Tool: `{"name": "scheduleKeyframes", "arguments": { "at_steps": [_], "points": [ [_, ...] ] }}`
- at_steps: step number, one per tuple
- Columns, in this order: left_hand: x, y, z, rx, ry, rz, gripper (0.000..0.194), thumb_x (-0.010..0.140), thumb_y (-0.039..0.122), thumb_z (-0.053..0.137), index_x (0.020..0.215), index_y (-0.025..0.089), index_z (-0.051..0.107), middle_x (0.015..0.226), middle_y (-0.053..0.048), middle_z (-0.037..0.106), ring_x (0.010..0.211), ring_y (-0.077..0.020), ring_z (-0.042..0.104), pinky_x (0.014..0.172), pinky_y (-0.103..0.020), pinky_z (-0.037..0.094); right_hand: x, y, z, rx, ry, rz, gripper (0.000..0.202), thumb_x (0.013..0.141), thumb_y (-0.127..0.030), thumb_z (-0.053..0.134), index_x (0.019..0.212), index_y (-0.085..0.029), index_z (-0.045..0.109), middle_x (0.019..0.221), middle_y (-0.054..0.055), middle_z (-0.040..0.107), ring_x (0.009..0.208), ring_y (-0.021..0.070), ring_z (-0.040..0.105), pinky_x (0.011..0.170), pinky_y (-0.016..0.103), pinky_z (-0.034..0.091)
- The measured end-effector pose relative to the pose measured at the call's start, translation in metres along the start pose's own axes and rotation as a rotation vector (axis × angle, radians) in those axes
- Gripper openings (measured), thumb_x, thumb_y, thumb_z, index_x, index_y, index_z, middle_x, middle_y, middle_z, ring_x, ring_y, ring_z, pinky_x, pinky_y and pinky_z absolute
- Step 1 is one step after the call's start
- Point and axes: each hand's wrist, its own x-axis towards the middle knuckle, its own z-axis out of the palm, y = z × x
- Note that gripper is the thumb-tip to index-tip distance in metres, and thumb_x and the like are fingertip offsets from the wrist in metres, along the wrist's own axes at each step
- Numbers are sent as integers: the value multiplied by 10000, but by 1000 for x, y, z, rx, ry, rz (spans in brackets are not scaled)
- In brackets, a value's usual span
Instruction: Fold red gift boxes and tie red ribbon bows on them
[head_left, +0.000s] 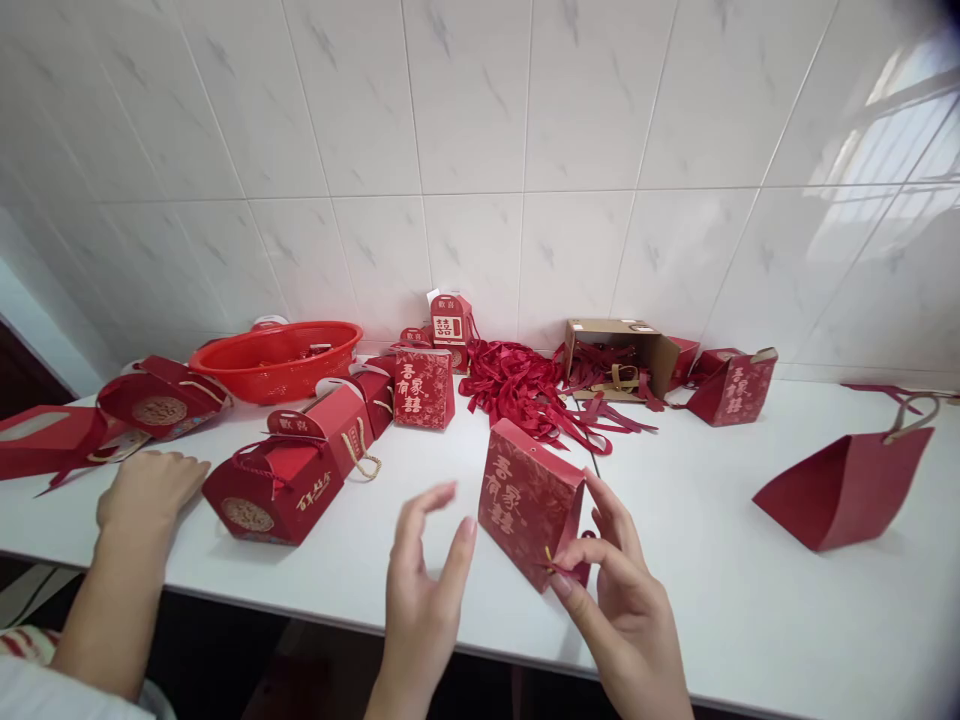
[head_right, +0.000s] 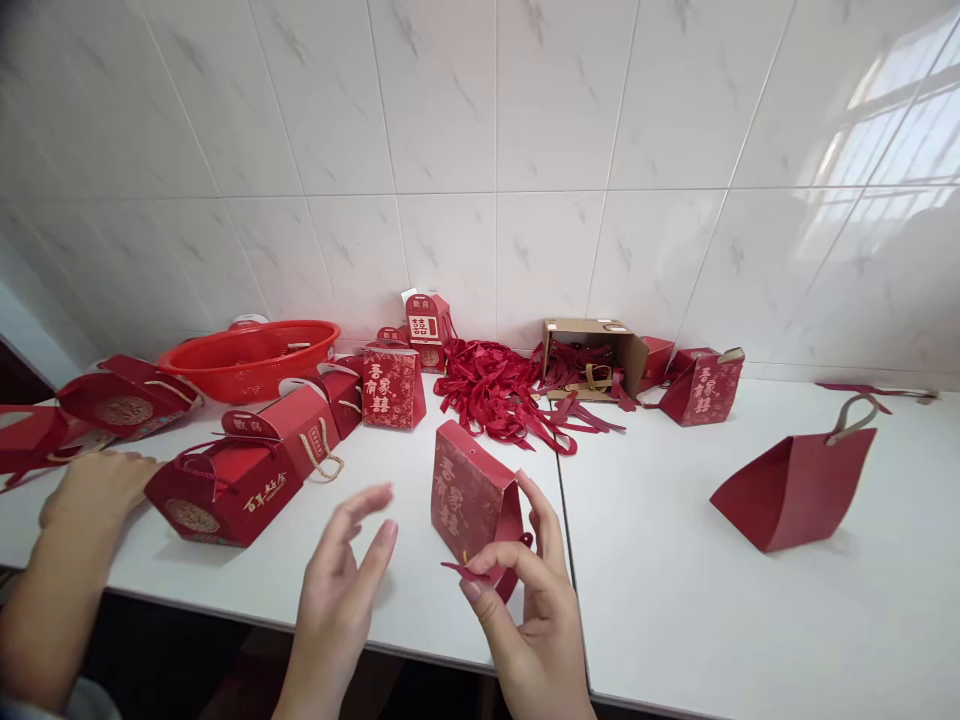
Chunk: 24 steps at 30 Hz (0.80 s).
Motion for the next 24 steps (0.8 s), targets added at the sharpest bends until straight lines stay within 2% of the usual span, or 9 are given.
{"name": "scheduleKeyframes", "arguments": {
  "at_steps": [2,5,7,9,13,16,18,21,24],
  "points": [
    [22,3,2,3,69,44,494,835,421,613,1280,264,468,1399,-80,458,1338,-276,360,1101,-440,260,-1,-1,-2,45,11,30,71,833,-250,631,776,-214,655,1506,76,341,1386,283,318,1040,401,385],
    [55,8,11,-121,-168,88,627,832,364,625,1398,320,358,1526,-51,317,1414,-268,250,1115,-441,238,-5,-9,0,136,106,165,123,816,-289,656,733,-199,639,1507,96,343,1396,296,299,965,376,456],
    [71,11,18,-233,-339,149,597,835,309,620,1386,314,391,1491,-58,385,1384,-251,321,1091,-414,283,-10,-14,1,189,143,275,139,807,-314,666,733,-198,646,1496,115,361,1409,307,268,857,344,520],
    [78,13,23,-254,-420,195,434,830,273,624,1256,252,544,1337,-80,553,1255,-234,478,1024,-362,359,-16,-18,-2,251,67,350,143,791,-330,685,747,-196,663,1480,138,387,1378,328,330,779,332,551],
    [74,13,23,-155,-368,216,304,807,254,661,1106,210,627,1049,-50,649,965,-175,589,835,-269,437,-22,-21,-16,325,-29,409,136,795,-334,687,774,-202,667,1517,121,326,1310,341,433,821,374,547],
    [68,13,22,-118,-404,244,231,828,266,642,1046,190,642,957,-36,640,864,-153,587,772,-249,443,-12,-19,-22,191,-8,319,123,809,-328,671,778,-210,667,1482,120,384,1421,329,221,913,422,492],
    [65,13,23,-92,-422,277,155,847,271,620,961,173,655,930,-37,642,863,-156,589,791,-255,439,2,-14,-21,116,-3,214,105,803,-309,679,768,-210,668,1474,113,392,1435,322,176,1002,465,412],
    [61,10,28,-130,-416,278,142,868,293,590,853,162,642,931,-49,647,916,-178,597,831,-274,439,18,-5,-13,159,-36,122,90,803,-296,676,773,-212,665,1500,87,333,1380,319,311,1044,482,359],
    [55,6,35,-228,-379,211,182,870,327,584,805,161,620,954,-58,657,917,-187,610,824,-283,457,20,1,-3,198,-35,138,105,812,-314,663,787,-212,663,1470,95,350,1344,302,365,1020,454,390]
  ]
}}
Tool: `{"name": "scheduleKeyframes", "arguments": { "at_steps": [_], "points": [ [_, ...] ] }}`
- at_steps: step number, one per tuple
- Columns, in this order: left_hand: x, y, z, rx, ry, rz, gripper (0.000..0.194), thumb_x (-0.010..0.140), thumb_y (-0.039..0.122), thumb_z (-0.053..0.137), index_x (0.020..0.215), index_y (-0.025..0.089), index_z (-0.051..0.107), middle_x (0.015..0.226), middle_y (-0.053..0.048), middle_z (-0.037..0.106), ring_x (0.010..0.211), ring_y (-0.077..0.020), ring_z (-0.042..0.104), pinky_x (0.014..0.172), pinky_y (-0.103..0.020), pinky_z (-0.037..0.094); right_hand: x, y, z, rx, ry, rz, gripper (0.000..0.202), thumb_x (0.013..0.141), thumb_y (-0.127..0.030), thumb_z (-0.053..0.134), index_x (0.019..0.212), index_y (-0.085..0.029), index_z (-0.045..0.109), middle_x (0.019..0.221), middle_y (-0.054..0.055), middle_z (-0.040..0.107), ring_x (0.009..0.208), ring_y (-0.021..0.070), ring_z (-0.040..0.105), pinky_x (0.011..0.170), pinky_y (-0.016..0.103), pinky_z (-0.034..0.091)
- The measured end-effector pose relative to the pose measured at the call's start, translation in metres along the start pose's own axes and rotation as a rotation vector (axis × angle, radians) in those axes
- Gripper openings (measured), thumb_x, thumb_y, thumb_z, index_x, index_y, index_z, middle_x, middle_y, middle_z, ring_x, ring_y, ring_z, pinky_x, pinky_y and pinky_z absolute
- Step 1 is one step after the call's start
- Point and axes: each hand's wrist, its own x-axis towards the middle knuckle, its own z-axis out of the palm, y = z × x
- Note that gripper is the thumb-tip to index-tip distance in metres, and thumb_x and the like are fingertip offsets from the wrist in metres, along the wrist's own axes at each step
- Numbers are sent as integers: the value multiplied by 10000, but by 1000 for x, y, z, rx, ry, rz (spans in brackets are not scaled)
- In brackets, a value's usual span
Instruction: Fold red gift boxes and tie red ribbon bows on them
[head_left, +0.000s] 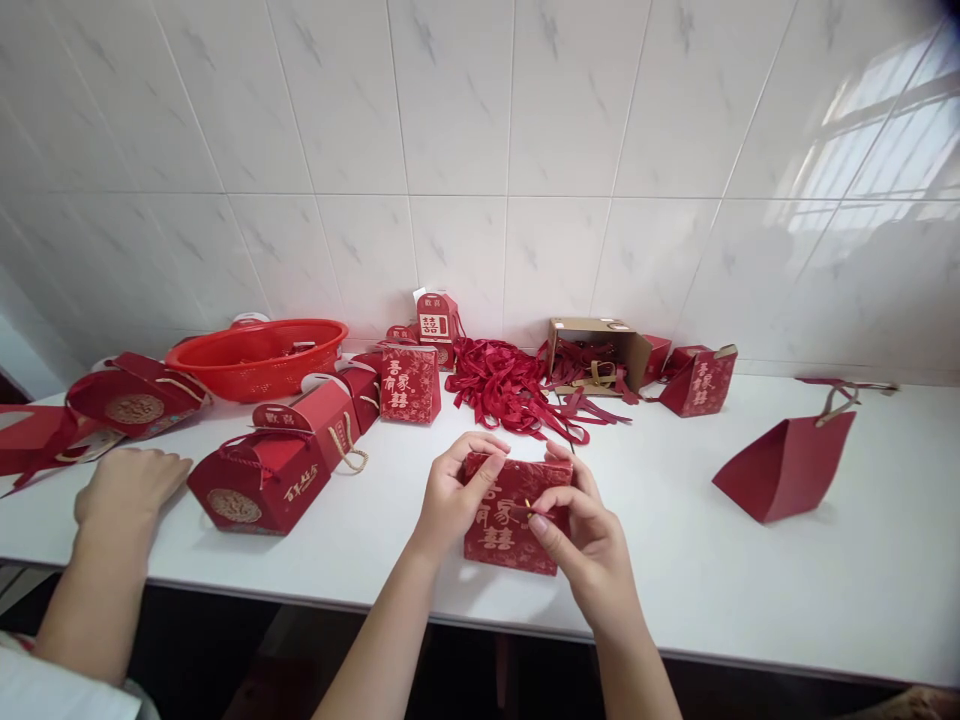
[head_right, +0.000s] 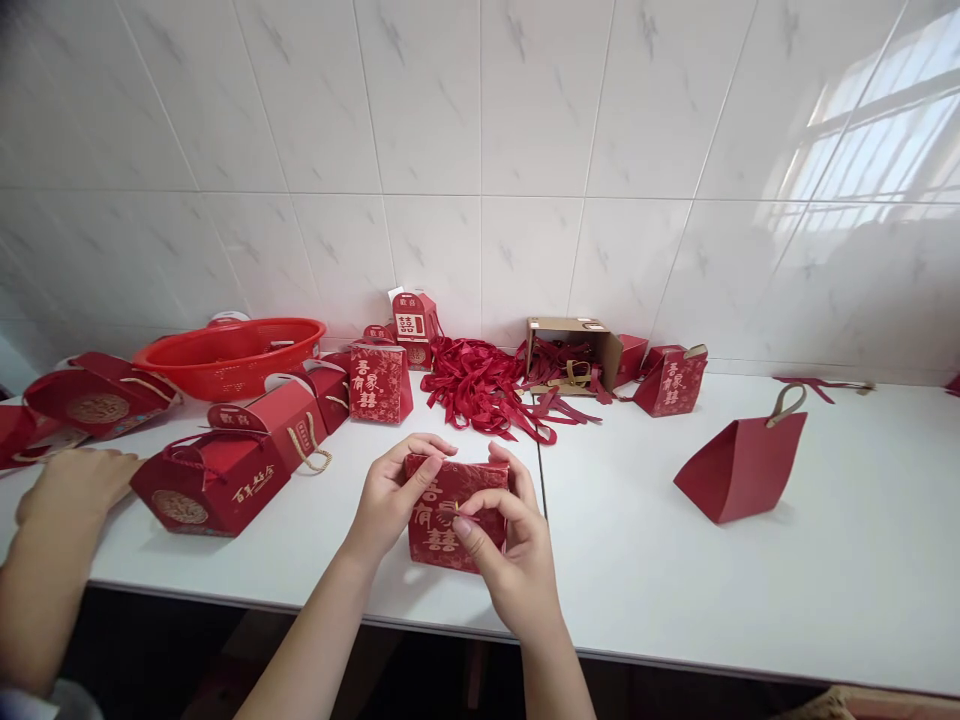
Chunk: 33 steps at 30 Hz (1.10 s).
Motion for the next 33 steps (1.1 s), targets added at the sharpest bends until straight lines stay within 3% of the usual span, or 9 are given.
{"name": "scheduleKeyframes", "arguments": {
  "at_steps": [5,8,11,15,19,22,24,30,33],
  "points": [
    [-10,-4,10,-35,63,-104,208,855,377,605,816,173,595,708,14,601,638,-119,566,626,-221,455,-10,3,9,-116,106,19,90,812,-320,660,810,-233,684,1427,88,385,1328,279,386,1000,411,413],
    [-18,-1,13,3,117,-80,182,856,365,608,852,183,598,747,18,609,662,-111,568,636,-206,454,-11,2,9,-204,168,-45,66,815,-297,656,814,-247,699,1385,82,436,1320,277,398,1018,418,399],
    [-28,4,16,47,142,-27,153,867,339,596,852,188,612,785,10,636,717,-114,595,679,-197,468,-10,-1,8,-272,198,-135,78,830,-258,633,817,-249,710,1334,86,485,1268,269,463,942,381,466],
    [-41,9,17,43,113,18,135,885,294,579,804,189,602,715,23,637,660,-97,598,643,-178,475,-14,-7,7,-329,206,-195,88,827,-212,629,834,-243,712,1293,91,522,1102,242,584,755,312,539],
    [-53,12,17,-91,23,95,62,877,265,594,880,203,602,806,0,666,727,-117,635,666,-201,507,-23,-10,8,-378,247,-282,126,823,-154,631,847,-257,699,1237,73,536,975,192,613,662,265,522],
    [-59,11,17,-206,-51,175,211,776,220,720,949,227,597,858,-5,657,747,-134,646,648,-221,532,-28,-10,8,-306,347,-290,165,769,-159,697,877,-258,622,1123,56,550,927,178,587,596,241,484],
    [-62,9,18,-217,-25,221,268,721,153,766,912,227,593,815,7,646,720,-126,635,626,-218,533,-31,-13,5,-230,386,-227,296,703,-201,766,906,-260,559,998,32,542,858,173,558,569,238,453],
    [-69,7,20,-185,-35,504,315,658,124,813,861,190,581,740,-8,678,667,-146,644,628,-271,548,-36,-30,-16,-163,93,-47,299,650,-312,816,830,-246,587,820,-18,472,665,124,469,555,233,389],
    [-70,7,17,-174,-85,553,288,686,88,787,871,178,585,756,-25,689,692,-168,673,638,-292,556,-36,-32,-19,-71,41,-21,328,626,-400,824,818,-256,600,802,-25,465,647,116,460,548,223,387]
  ]
}}
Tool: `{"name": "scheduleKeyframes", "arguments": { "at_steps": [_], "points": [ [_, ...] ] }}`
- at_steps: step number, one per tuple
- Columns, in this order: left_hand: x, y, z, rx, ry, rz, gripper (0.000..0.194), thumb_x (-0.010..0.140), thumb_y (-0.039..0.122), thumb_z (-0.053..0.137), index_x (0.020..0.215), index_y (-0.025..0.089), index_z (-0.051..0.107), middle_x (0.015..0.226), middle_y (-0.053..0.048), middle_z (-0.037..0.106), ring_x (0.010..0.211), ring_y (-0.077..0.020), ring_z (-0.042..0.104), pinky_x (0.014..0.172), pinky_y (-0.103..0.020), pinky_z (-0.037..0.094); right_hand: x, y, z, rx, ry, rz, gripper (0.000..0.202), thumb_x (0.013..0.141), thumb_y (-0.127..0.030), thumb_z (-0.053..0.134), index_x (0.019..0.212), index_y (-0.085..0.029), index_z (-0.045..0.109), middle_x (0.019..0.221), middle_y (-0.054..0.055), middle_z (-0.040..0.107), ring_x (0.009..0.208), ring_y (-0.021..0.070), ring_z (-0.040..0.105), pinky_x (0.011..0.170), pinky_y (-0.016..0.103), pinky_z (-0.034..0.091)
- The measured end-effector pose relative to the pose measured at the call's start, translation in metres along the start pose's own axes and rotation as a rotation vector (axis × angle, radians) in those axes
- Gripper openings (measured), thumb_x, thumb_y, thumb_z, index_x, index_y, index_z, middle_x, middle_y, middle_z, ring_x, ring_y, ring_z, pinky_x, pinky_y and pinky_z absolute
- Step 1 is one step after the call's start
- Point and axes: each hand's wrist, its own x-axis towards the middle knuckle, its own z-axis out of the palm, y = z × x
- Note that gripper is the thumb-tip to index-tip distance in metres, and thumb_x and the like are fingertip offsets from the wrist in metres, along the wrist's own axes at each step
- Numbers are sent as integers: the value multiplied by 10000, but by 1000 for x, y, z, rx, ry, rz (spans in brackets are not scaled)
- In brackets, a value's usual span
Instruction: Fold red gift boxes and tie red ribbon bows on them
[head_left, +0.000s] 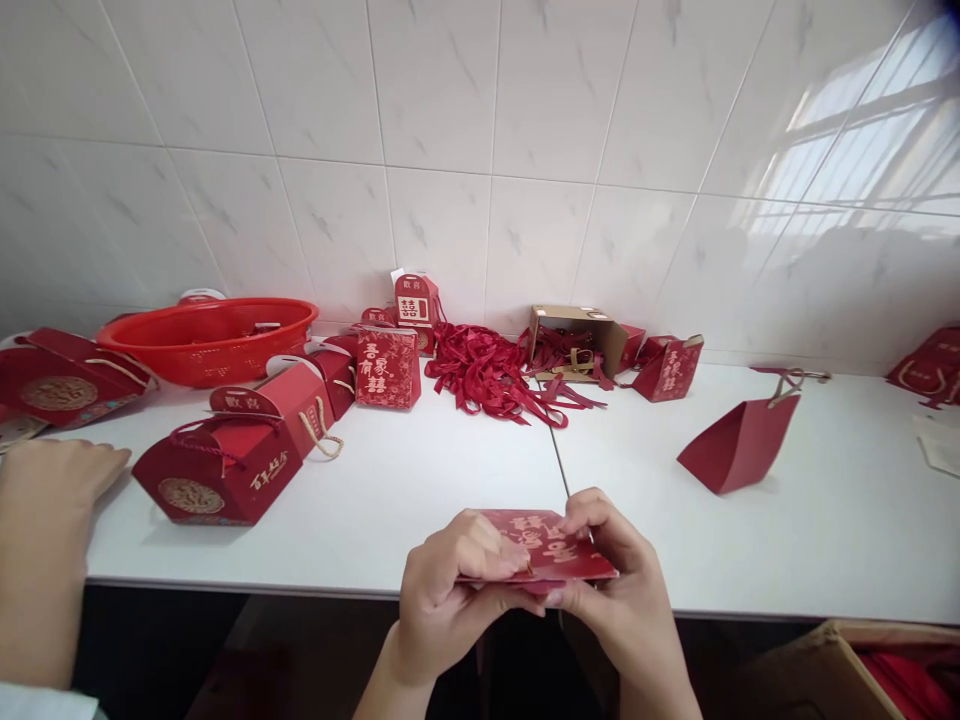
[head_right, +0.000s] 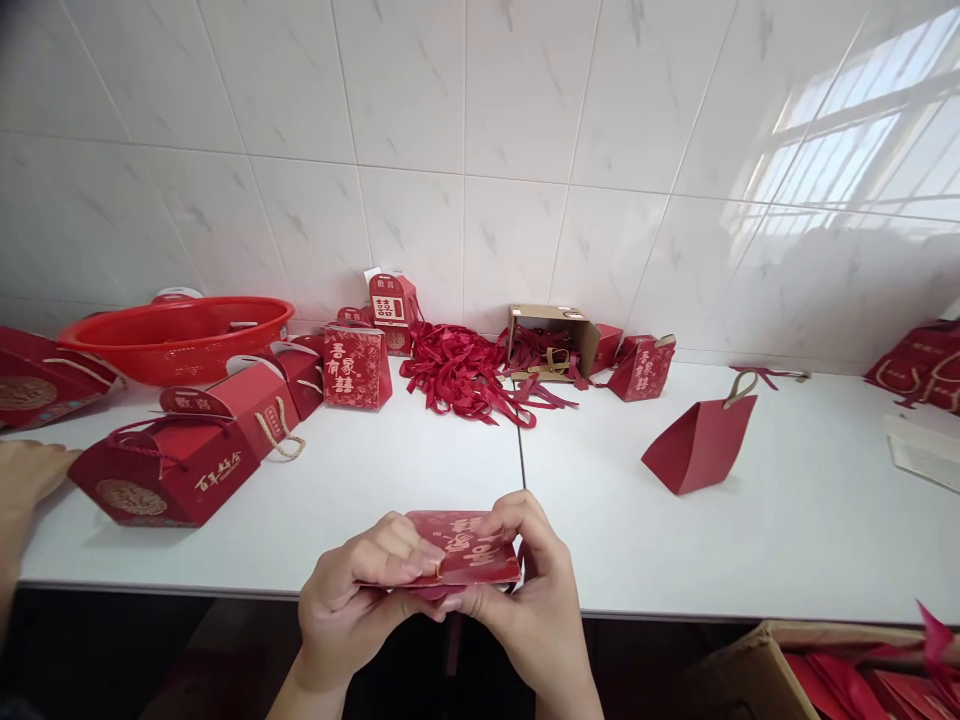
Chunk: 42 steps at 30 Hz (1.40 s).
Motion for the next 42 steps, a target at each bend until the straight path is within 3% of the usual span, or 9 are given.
{"name": "scheduleKeyframes", "arguments": {
  "at_steps": [10,16,19,22,25,31,34,37,42],
  "points": [
    [2,4,2,-5,33,-79,310,702,-28,675,913,180,583,788,-40,668,704,-164,635,656,-319,543,-5,11,-50,-242,-134,193,443,675,-342,802,1088,-303,644,1119,41,614,1061,217,587,929,346,511],
    [3,6,9,38,120,-106,305,700,-38,651,893,184,570,780,-33,650,731,-167,640,663,-302,552,-15,0,-65,-333,-311,263,381,649,-349,815,995,-244,695,950,51,706,878,234,666,810,355,568],
    [3,5,11,65,117,-91,311,690,-37,658,893,182,570,773,-30,652,718,-168,643,661,-309,554,-14,-7,-61,-432,-387,208,99,739,-287,745,797,-226,694,781,22,679,734,185,643,693,288,553],
    [3,4,12,95,132,-60,326,671,-42,668,895,175,572,770,-30,651,716,-174,644,660,-327,558,-13,-11,-63,-454,-423,148,98,813,-242,660,719,-215,674,762,28,654,704,171,628,655,270,529],
    [2,4,13,98,123,-29,351,653,-57,666,910,165,573,795,-41,659,714,-175,641,653,-341,559,-17,-15,-66,-398,-257,83,83,821,-228,644,742,-212,658,830,56,665,768,193,643,664,276,530],
    [-1,8,11,91,70,-10,379,626,-66,677,910,163,576,785,-43,667,716,-192,658,629,-349,550,-23,-35,-23,-64,420,-256,28,858,-220,611,865,-240,594,745,31,650,716,200,661,648,349,558],
    [-3,9,9,97,31,0,410,608,-84,676,918,164,575,812,-50,674,724,-193,669,629,-346,557,-12,-46,2,-119,475,-425,341,820,-154,659,1097,-310,534,687,-24,639,590,187,660,572,366,562],
    [-3,10,9,94,24,-17,404,613,-78,671,912,175,573,797,-40,672,713,-188,671,627,-342,563,0,-47,11,-193,497,-452,279,808,-135,662,1041,-279,608,736,15,665,649,220,693,557,374,580],
    [0,13,9,95,25,-28,372,636,-48,671,909,187,578,793,-46,681,720,-195,674,644,-351,572,5,-37,-7,-88,153,-202,313,859,-103,574,1081,-292,691,977,66,725,851,226,715,698,366,619]
  ]
}}
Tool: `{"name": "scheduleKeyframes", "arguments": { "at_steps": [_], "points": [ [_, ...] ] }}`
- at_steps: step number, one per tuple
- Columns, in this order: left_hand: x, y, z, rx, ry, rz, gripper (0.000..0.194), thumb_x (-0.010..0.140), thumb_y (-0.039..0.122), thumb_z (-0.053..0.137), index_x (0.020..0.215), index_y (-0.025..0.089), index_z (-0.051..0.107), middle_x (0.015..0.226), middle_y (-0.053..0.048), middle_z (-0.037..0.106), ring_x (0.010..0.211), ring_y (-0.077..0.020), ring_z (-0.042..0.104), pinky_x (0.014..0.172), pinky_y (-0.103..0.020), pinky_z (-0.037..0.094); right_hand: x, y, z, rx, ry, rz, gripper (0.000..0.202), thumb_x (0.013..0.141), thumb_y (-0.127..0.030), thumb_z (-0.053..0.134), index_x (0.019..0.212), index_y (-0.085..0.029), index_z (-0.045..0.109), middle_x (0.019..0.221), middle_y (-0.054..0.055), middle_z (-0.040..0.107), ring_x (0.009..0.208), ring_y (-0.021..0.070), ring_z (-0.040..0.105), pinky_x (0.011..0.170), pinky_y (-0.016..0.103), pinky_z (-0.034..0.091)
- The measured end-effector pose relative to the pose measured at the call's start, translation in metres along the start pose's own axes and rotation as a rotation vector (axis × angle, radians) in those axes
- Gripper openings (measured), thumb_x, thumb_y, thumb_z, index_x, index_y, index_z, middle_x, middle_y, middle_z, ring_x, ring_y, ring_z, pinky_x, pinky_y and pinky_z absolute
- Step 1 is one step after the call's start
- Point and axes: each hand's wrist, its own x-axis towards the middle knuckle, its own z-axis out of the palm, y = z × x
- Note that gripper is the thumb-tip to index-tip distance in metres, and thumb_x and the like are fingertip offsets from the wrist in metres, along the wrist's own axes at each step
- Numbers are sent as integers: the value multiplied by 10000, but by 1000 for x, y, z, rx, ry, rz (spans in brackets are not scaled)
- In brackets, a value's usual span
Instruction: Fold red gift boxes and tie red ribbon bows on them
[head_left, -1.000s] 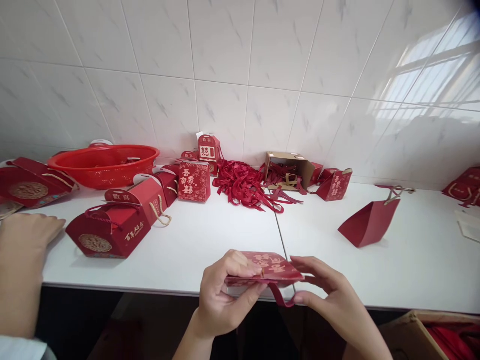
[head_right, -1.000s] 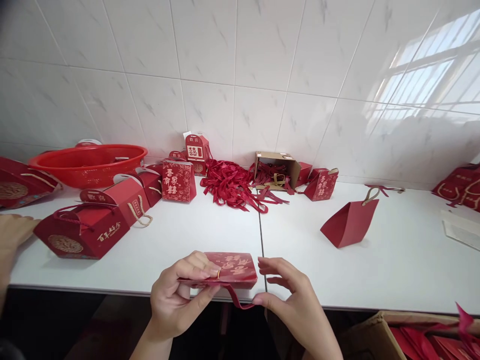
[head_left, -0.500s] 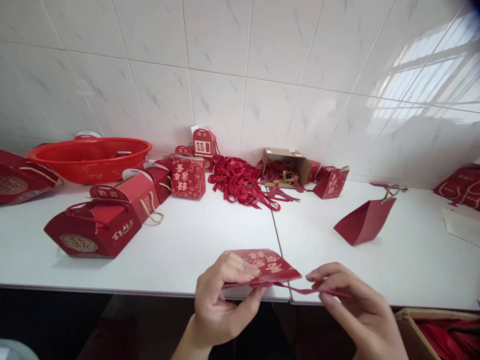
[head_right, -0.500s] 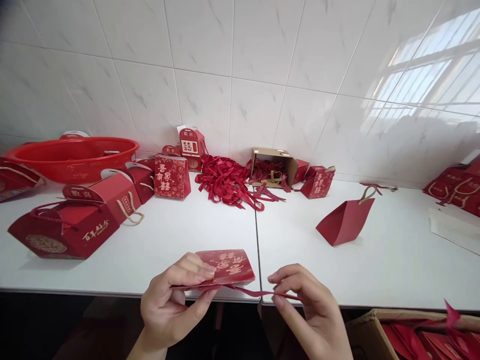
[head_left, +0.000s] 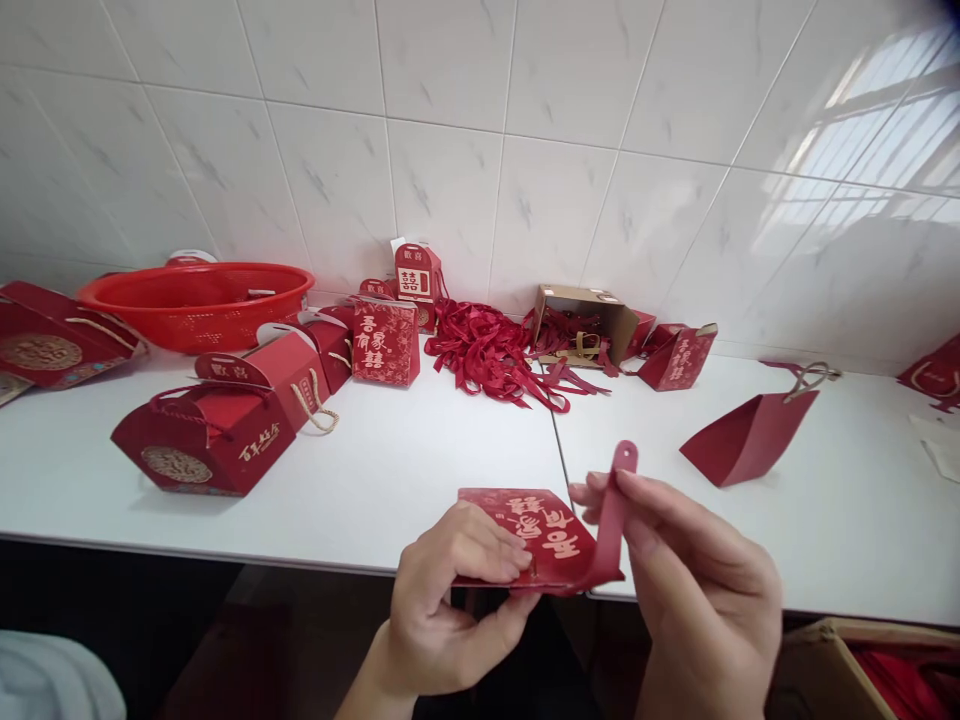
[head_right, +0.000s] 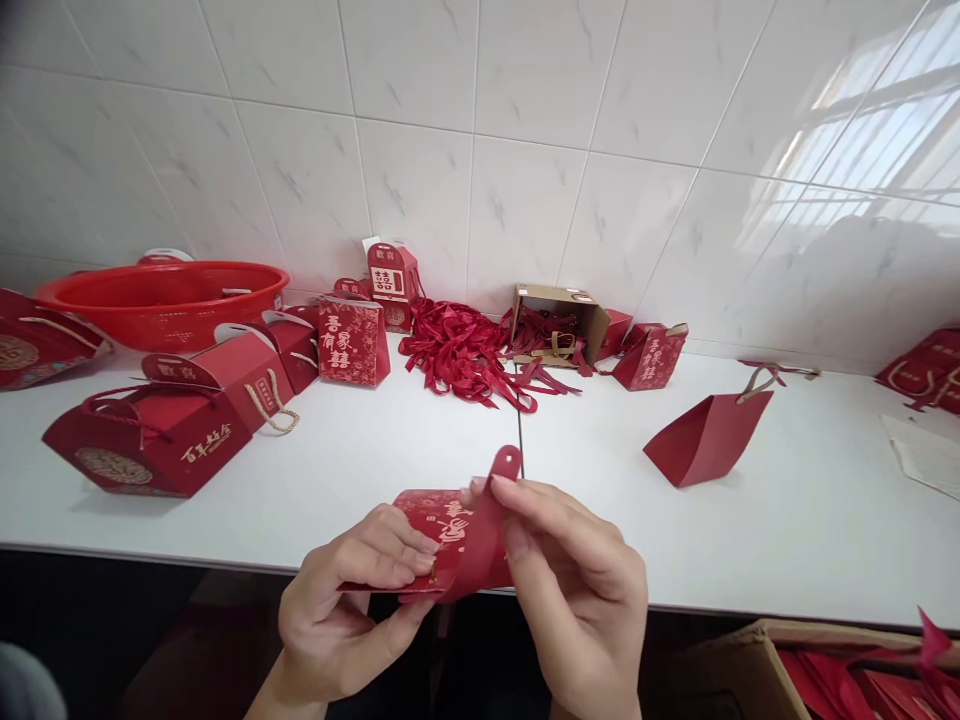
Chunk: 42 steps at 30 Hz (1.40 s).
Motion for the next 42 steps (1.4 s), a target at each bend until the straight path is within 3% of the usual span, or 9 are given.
{"name": "scheduleKeyframes", "arguments": {
  "at_steps": [2,4,8,11,14,24,29,34,42],
  "points": [
    [0,1,-1,-9,-12,-7,358,654,-35,668,917,191,581,782,-49,685,724,-199,674,651,-354,571,2,4,-7,24,-156,54,400,857,-90,572,1166,-330,655,1049,59,720,933,228,702,770,373,609],
    [0,1,-2,-28,-20,-15,342,666,-17,672,919,194,580,777,-51,687,731,-204,674,660,-357,568,5,5,-10,0,-265,57,391,824,-92,619,1128,-330,683,1028,57,723,929,223,698,768,345,603],
    [-2,-1,-3,-50,-22,-54,332,664,-24,667,910,182,583,793,-56,685,732,-196,670,663,-342,558,10,2,-6,-53,-398,95,226,811,-168,662,958,-313,754,973,57,703,877,194,688,697,268,589],
    [-2,-1,-3,-52,-23,-58,350,646,-44,666,908,173,585,788,-55,684,732,-194,668,662,-334,554,9,-1,-4,-73,-454,144,176,838,-227,636,958,-285,751,893,59,722,812,190,695,664,265,585],
    [-1,1,-3,-44,-26,-44,369,636,-46,673,914,179,580,783,-54,682,735,-194,666,661,-330,557,5,-1,-5,-101,-436,166,177,848,-235,621,978,-262,739,843,61,742,717,185,697,613,266,583],
    [5,6,-5,26,-42,-84,302,670,10,683,867,193,545,783,-35,611,704,-162,633,621,-278,550,-3,6,-5,-69,-336,84,286,808,-174,672,1014,-366,726,933,8,760,812,186,722,632,228,596],
    [6,7,-5,23,-41,-88,290,673,11,670,855,195,537,761,-30,613,707,-167,634,644,-294,548,-5,8,-6,-82,-296,92,233,803,-202,689,986,-338,734,932,13,755,848,183,714,706,236,595],
    [5,7,-5,26,-41,-97,298,663,8,666,851,198,534,764,-32,621,701,-167,629,634,-296,542,-4,7,-5,-20,-370,111,229,825,-194,662,1001,-327,724,915,19,747,837,176,703,680,234,587],
    [7,7,-5,17,-36,-103,286,654,9,663,832,190,531,754,-28,615,702,-167,638,649,-297,543,-9,11,-5,-57,-295,78,172,813,-209,678,954,-292,730,884,39,737,822,193,703,685,259,593]
  ]
}}
